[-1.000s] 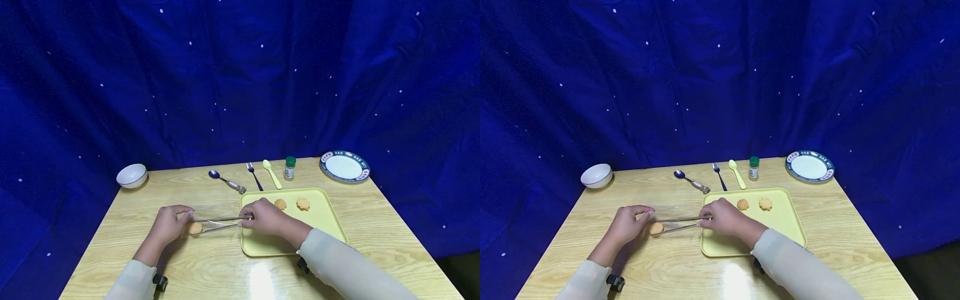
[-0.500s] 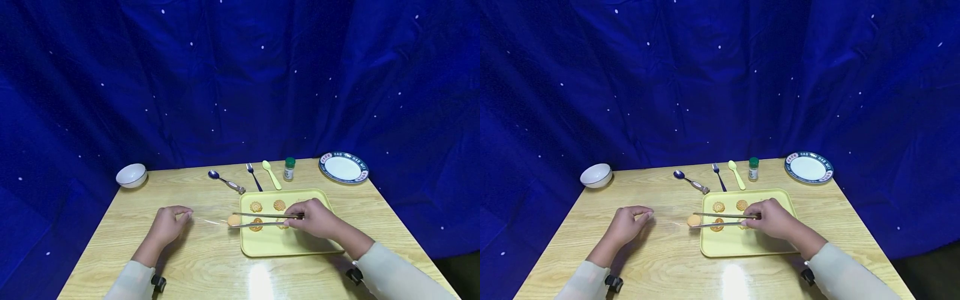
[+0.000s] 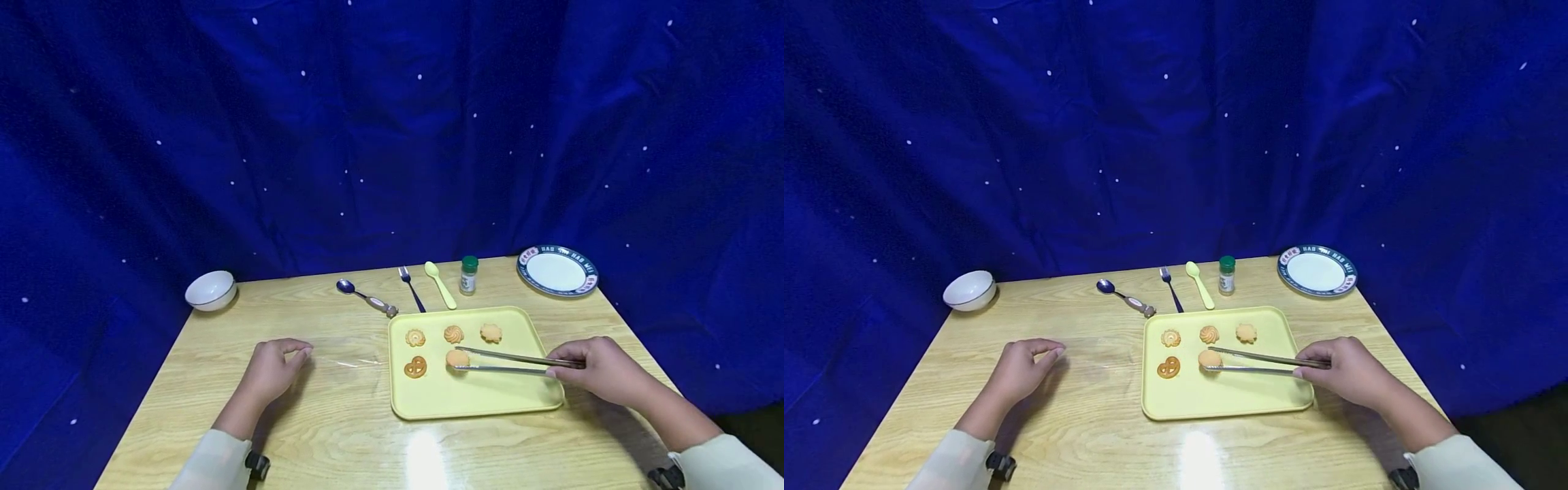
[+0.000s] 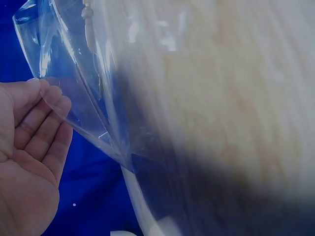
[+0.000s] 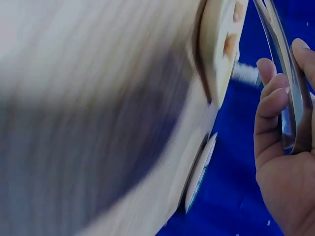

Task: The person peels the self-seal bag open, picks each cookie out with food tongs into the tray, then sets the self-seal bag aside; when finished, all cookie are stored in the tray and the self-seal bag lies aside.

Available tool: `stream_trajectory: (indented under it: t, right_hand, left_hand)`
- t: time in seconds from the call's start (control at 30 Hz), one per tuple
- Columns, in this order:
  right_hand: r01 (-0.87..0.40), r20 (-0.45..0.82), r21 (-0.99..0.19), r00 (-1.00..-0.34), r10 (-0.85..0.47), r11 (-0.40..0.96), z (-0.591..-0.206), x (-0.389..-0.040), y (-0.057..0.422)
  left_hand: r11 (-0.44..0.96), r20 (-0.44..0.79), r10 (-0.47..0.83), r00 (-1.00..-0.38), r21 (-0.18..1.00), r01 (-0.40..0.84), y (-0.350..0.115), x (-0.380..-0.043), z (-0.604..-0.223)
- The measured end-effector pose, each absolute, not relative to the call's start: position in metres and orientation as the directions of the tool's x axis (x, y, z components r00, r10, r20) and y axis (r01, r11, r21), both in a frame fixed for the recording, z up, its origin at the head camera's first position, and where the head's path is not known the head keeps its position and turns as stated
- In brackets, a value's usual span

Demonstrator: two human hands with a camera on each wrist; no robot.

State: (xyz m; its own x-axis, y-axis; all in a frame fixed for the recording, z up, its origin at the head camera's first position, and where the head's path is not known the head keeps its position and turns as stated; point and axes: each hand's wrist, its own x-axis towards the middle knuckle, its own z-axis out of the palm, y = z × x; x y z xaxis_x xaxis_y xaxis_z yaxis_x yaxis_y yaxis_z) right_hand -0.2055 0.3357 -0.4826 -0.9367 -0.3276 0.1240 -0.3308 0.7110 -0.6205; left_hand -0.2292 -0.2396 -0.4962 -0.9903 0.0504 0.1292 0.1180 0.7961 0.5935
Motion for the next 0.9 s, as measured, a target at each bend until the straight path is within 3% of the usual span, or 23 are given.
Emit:
stream_trajectory:
  t: [0.23,0.57,0.9]
  right_hand:
    - [-0.347,0.204,-0.57,-0.938,-0.281,0.745,-0.487,-0.194,0.366]
    - [-0.312,0.2,-0.514,-0.95,-0.242,0.799,-0.496,-0.188,0.384]
    - [-0.295,0.185,-0.53,-0.955,-0.231,0.795,-0.5,-0.186,0.39]
  left_hand:
    - [0.787,0.13,0.035,-0.991,0.607,0.107,-0.241,-0.23,-0.497]
    - [0.79,0.149,0.05,-0.987,0.599,0.131,-0.241,-0.23,-0.495]
    - [0.799,0.156,0.046,-0.987,0.587,0.13,-0.242,-0.23,-0.494]
